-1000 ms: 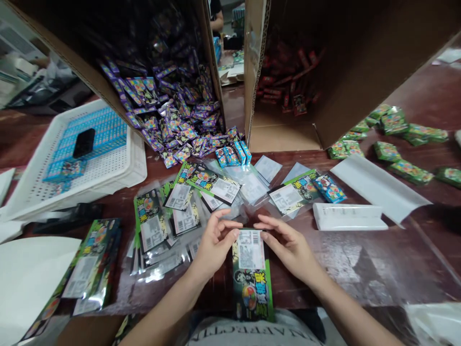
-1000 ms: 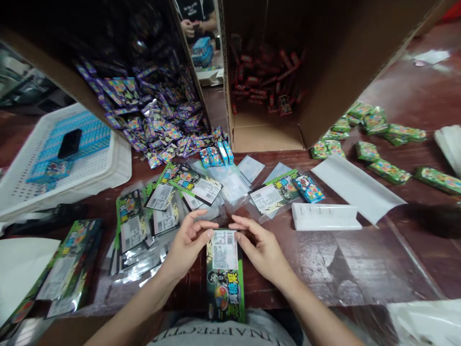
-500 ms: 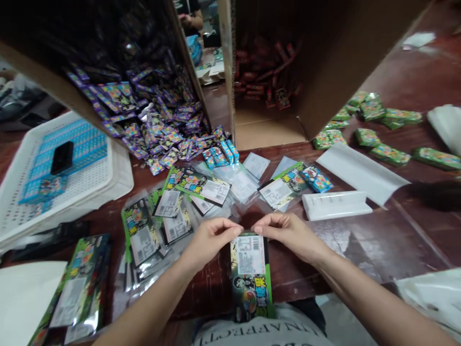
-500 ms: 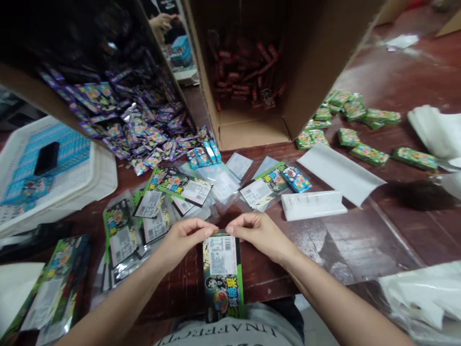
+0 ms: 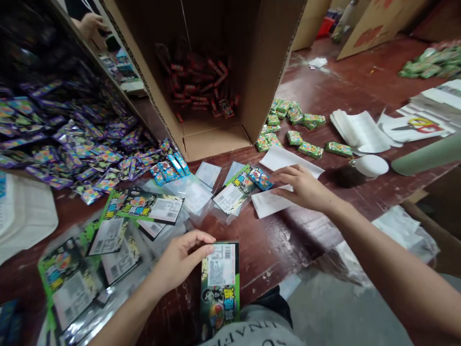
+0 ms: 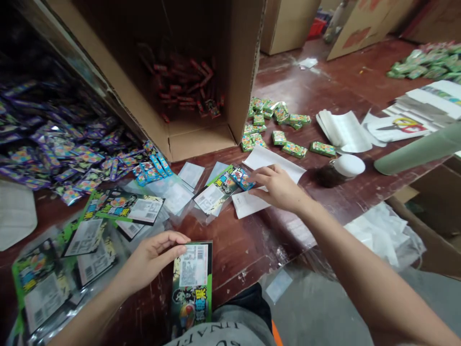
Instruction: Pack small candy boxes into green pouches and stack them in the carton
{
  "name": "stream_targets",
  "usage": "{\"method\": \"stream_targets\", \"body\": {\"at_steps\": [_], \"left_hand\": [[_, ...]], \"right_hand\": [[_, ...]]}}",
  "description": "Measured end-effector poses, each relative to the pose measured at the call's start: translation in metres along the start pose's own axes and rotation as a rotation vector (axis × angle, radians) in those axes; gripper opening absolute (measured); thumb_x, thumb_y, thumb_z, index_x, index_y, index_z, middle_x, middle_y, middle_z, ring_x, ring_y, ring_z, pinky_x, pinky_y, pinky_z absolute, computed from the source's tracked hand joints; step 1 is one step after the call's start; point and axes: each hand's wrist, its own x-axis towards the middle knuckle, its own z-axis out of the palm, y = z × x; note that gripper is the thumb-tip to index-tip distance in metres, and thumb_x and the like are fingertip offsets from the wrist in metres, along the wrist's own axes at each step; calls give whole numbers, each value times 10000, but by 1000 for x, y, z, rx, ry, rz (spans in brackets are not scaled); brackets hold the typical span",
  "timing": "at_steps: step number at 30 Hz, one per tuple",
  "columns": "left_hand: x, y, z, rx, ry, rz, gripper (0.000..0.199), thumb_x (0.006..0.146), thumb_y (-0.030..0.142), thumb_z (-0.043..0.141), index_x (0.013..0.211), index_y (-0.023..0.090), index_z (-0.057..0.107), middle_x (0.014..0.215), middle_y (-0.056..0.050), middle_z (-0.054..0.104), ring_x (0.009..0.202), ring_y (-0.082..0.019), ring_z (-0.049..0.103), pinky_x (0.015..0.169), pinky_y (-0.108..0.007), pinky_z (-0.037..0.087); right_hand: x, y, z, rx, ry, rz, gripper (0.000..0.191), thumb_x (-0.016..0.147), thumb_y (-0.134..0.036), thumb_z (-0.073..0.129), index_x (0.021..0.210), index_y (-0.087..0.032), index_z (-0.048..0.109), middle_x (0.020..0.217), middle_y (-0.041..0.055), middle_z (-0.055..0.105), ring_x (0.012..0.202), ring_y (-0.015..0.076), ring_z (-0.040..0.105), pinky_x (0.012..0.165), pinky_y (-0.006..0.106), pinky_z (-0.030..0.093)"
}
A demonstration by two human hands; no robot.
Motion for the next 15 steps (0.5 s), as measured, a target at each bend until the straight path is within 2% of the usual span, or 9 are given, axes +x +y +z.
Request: {"method": "stream_targets", "body": {"at_steps": [2, 4, 6, 8, 10, 11, 12, 15], "left_hand": [[5, 3, 5, 5, -35, -1, 198, 909, 391, 655, 971, 211, 708, 969, -37, 749, 883, -190, 689, 810, -314, 541], [12, 11, 9, 66, -49, 21, 187, 925, 382, 636, 982, 220, 707, 972, -36, 747, 881, -195, 690, 813, -333, 542], [24, 24, 13, 200, 15, 110, 151, 920, 361, 649, 967, 233, 714, 1018, -41, 744, 936, -212, 687, 875, -375, 530], [41, 40, 18, 328, 150, 243, 162, 865, 363, 728, 975, 245, 721, 1152, -57, 723, 1084, -249, 655, 996, -436, 481], [65, 53, 25, 336, 233, 322, 347, 776, 393, 821, 1072, 251, 707, 1264, -73, 684, 1175, -278, 616, 1051, -467, 450], [77, 57, 28, 293, 212, 322, 419, 760, 402, 834, 1121, 246, 691, 1246, -76, 690, 1135, -271, 634, 1017, -453, 477], [89, 59, 31, 234, 167, 309, 389, 783, 398, 813, 1112, 231, 690, 1176, -73, 712, 1058, -251, 660, 961, -425, 509], [115, 58, 37, 83, 61, 304, 160, 902, 340, 678, 936, 186, 704, 925, -45, 730, 860, -188, 670, 830, -341, 532]], "right_hand": [[3, 28, -12, -38, -143, 4, 249, 870, -401, 723, 1069, -255, 757, 1080, 103, 741, 1027, 309, 654, 959, 507, 459], [3, 38, -12, 30, -216, 21, 197, 869, -407, 711, 964, -242, 762, 964, 78, 752, 928, 275, 668, 885, 442, 482], [3, 31, -4, 170, -221, 51, 197, 879, -421, 688, 901, -234, 747, 884, 52, 747, 846, 240, 675, 808, 384, 501], [4, 14, 4, 329, -207, 85, 230, 887, -454, 679, 905, -231, 733, 867, 36, 742, 807, 213, 680, 753, 340, 515], [7, -4, 12, 453, -188, 98, 261, 893, -481, 675, 938, -228, 726, 893, 37, 742, 809, 199, 683, 736, 316, 524], [9, -12, 15, 489, -170, 96, 268, 896, -485, 673, 949, -228, 726, 904, 40, 744, 819, 196, 684, 744, 312, 527], [11, -18, 18, 508, -150, 90, 267, 899, -484, 673, 956, -228, 726, 913, 42, 745, 830, 195, 684, 759, 312, 528], [17, -26, 24, 511, -84, 81, 258, 898, -480, 677, 952, -232, 728, 917, 45, 749, 842, 196, 682, 788, 320, 531]]}}
